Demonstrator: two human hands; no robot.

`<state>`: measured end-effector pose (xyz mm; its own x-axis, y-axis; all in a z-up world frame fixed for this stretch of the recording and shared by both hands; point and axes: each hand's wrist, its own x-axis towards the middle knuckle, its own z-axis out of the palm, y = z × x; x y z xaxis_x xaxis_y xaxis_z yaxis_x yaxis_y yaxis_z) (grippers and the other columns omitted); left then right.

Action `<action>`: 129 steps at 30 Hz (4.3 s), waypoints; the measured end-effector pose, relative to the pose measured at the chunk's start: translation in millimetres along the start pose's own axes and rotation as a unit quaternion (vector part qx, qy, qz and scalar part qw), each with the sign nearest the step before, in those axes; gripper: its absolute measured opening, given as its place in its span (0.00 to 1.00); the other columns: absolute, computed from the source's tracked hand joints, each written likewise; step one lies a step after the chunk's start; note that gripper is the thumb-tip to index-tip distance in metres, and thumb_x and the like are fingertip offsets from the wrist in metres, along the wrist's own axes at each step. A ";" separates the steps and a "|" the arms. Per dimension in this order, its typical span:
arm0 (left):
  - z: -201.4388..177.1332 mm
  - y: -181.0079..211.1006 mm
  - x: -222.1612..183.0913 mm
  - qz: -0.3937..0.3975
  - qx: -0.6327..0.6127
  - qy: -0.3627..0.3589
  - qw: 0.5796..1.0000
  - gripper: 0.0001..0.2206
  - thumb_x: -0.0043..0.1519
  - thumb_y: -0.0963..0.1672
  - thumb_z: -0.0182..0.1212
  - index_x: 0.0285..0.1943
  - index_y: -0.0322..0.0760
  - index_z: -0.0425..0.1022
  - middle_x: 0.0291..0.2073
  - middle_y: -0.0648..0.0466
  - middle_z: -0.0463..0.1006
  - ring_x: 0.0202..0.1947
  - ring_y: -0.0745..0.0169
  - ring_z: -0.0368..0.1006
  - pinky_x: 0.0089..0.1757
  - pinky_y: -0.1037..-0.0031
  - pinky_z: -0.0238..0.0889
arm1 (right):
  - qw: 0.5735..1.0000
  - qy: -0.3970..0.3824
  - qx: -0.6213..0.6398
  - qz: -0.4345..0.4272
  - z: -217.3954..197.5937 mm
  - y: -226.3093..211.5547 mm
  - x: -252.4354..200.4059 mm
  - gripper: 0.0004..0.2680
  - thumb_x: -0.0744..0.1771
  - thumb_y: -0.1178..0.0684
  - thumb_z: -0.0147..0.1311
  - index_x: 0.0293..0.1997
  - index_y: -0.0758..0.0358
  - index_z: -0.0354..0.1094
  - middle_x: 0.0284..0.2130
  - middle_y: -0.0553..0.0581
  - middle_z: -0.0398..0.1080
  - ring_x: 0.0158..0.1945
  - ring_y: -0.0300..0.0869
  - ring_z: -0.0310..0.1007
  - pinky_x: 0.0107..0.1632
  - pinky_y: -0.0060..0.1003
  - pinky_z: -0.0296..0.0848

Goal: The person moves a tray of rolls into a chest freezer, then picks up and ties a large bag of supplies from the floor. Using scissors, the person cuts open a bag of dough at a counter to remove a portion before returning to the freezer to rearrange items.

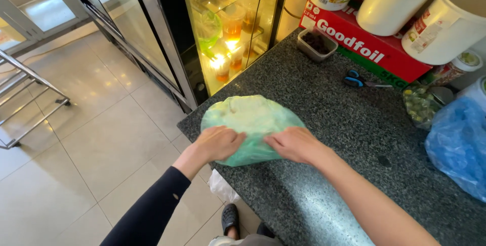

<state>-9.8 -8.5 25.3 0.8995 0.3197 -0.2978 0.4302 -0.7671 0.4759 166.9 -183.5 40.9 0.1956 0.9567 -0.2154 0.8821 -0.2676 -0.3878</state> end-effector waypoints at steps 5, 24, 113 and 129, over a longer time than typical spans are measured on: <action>10.8 -5.3 -12.7 -0.103 0.112 0.074 0.986 0.24 0.56 0.58 0.65 0.42 0.35 0.79 0.32 0.45 0.81 0.36 0.44 0.80 0.40 0.57 0.72 | 0.986 -0.058 -0.044 0.153 30.3 33.2 5.6 0.20 0.69 0.31 0.38 0.54 0.52 0.72 0.34 0.66 0.77 0.41 0.59 0.79 0.47 0.55 0.75; 43.5 -15.7 9.6 -0.038 0.127 0.171 0.976 0.33 0.56 0.47 0.71 0.71 0.42 0.63 0.65 0.49 0.71 0.58 0.48 0.75 0.48 0.60 0.74 | 0.983 0.105 0.147 0.039 100.7 174.1 23.3 0.42 0.58 0.51 0.66 0.77 0.59 0.35 0.68 0.74 0.52 0.65 0.60 0.63 0.60 0.48 0.71; 18.9 105.7 66.3 0.120 -0.326 0.160 0.924 0.12 0.65 0.43 0.59 0.55 0.35 0.80 0.39 0.50 0.86 0.39 0.64 0.81 0.40 0.73 0.74 | 0.890 0.327 0.079 0.308 136.8 193.5 -110.8 0.18 0.61 0.52 0.65 0.57 0.53 0.72 0.50 0.64 0.71 0.53 0.57 0.70 0.55 0.50 0.69; 40.6 3.9 1.7 0.109 -0.098 0.164 0.976 0.12 0.56 0.42 0.62 0.47 0.33 0.79 0.47 0.42 0.79 0.43 0.38 0.77 0.42 0.56 0.69 | 0.932 0.249 0.217 -0.150 14.6 -20.7 31.6 0.08 0.69 0.55 0.52 0.50 0.65 0.71 0.42 0.61 0.75 0.47 0.53 0.76 0.49 0.44 0.73</action>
<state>-9.7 -33.6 -6.9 0.9335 0.3462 0.0937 0.2036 -0.7265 0.6563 148.6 -149.4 29.0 0.2384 0.9009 0.3627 0.6937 0.1034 -0.7128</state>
